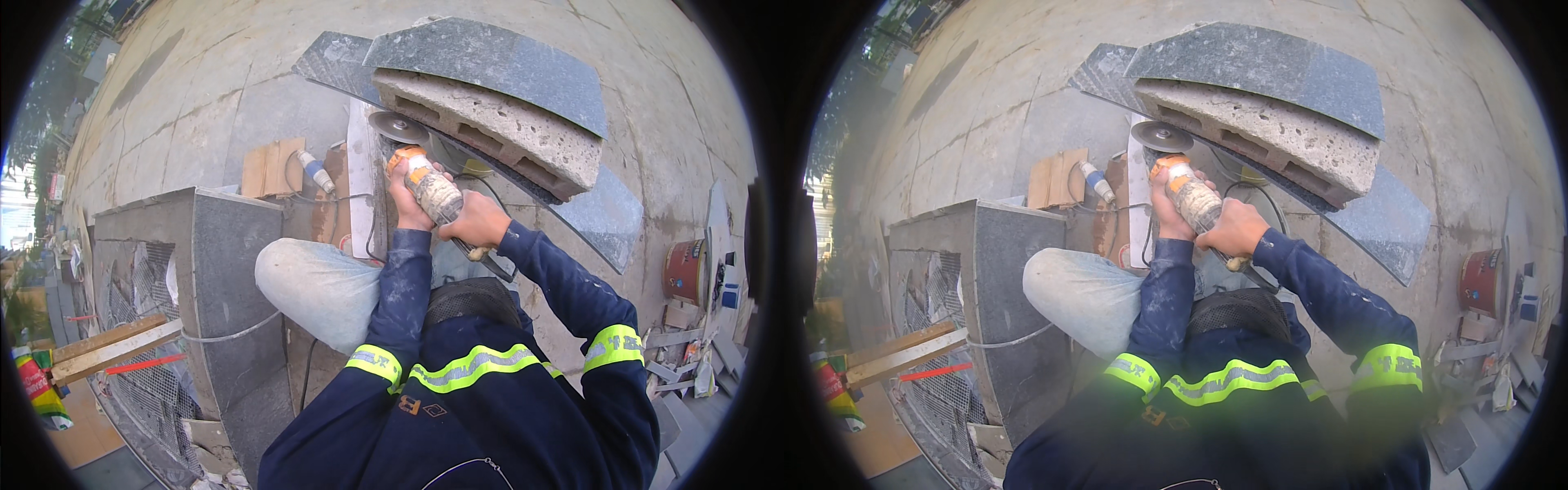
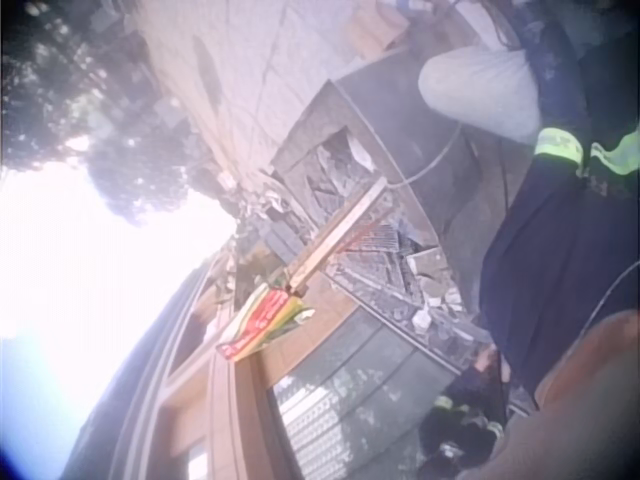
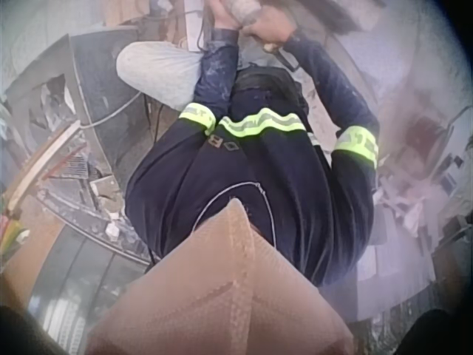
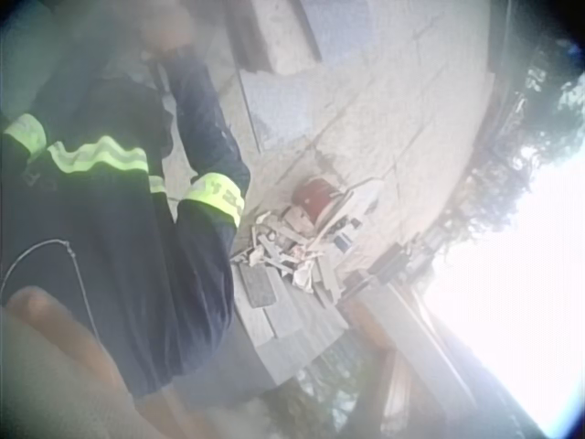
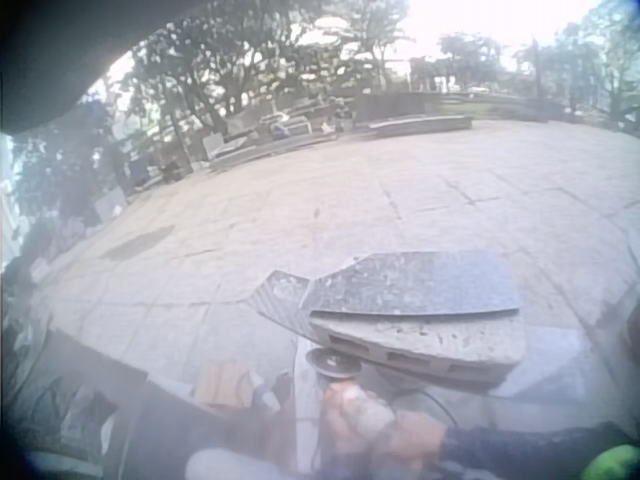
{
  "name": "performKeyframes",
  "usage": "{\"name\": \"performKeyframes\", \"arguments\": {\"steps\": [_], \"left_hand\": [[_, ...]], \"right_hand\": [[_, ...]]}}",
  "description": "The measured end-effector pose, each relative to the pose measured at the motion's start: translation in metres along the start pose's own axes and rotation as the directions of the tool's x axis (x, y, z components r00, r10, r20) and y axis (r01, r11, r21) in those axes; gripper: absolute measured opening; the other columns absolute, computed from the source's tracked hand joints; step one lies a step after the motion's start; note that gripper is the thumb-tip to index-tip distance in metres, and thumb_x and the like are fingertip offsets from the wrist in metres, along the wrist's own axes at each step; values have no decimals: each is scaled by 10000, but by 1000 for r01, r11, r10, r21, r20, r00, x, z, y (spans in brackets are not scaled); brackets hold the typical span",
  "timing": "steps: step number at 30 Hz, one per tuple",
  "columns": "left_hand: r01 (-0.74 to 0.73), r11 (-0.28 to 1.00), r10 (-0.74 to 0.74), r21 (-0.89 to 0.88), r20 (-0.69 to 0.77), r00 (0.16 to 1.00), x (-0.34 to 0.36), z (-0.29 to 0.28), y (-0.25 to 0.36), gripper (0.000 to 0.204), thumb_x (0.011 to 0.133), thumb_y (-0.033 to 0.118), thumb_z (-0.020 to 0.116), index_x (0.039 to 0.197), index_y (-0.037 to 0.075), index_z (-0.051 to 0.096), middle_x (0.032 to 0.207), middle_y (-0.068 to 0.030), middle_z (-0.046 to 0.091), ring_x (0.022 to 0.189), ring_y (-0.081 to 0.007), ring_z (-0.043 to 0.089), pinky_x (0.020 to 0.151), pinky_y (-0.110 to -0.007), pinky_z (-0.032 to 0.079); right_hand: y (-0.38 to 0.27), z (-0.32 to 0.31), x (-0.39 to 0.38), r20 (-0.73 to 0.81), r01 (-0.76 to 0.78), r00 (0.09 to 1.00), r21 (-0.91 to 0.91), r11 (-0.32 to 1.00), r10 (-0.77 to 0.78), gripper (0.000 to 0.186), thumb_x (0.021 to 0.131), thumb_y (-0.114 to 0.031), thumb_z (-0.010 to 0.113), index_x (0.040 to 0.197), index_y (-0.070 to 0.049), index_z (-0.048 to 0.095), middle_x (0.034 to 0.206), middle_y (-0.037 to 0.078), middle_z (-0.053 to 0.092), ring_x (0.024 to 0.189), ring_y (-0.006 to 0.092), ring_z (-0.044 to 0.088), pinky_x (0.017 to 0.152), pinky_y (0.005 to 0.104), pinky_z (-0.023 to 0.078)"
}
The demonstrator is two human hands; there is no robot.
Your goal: The person uses an angle grinder to cut a dark stone slab resting on a cinder block. The person holds the tool with both hands and guides it along the slab's edge, generating dust as the cut progresses.
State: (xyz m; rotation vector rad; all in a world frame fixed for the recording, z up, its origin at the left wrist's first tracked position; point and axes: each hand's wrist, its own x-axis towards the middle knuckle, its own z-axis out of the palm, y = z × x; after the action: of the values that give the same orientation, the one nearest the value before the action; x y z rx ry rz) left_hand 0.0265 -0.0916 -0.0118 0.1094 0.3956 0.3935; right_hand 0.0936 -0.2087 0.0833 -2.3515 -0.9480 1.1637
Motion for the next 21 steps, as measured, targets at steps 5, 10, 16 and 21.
{"name": "performKeyframes", "arguments": {"steps": [5,10,16,21], "left_hand": [[-10,1000,10,18,6,1000,1,-1,-2,510,776,503,569,931,23,496,822,-89,551,742,-269,583,655,-404,510],[-23,999,23,-27,-30,999,10,-6,5,465,817,479,538,1005,60,469,804,-106,561,705,-292,598,620,-437,528],[-46,999,46,-2,10,999,19,-4,17,532,779,513,571,929,9,490,820,-99,541,738,-270,577,649,-401,507],[-59,998,58,10,26,998,29,-8,25,549,784,523,570,933,1,490,820,-108,541,735,-276,578,648,-404,510]], "right_hand": [[8,4,5,5,18,1000,1,1000,-18,668,555,-381,768,961,118,591,932,244,650,890,337,653,788,339,518],[0,1,13,21,1,1000,4,1000,-1,677,546,-388,767,962,121,601,944,252,649,892,333,656,786,333,520],[-12,-5,29,32,1,999,-56,998,1,681,539,-387,763,962,127,619,945,256,652,899,327,658,784,327,523],[-19,-7,39,41,-6,999,-38,999,7,691,527,-387,765,981,117,628,957,253,654,908,326,656,790,320,523]]}}
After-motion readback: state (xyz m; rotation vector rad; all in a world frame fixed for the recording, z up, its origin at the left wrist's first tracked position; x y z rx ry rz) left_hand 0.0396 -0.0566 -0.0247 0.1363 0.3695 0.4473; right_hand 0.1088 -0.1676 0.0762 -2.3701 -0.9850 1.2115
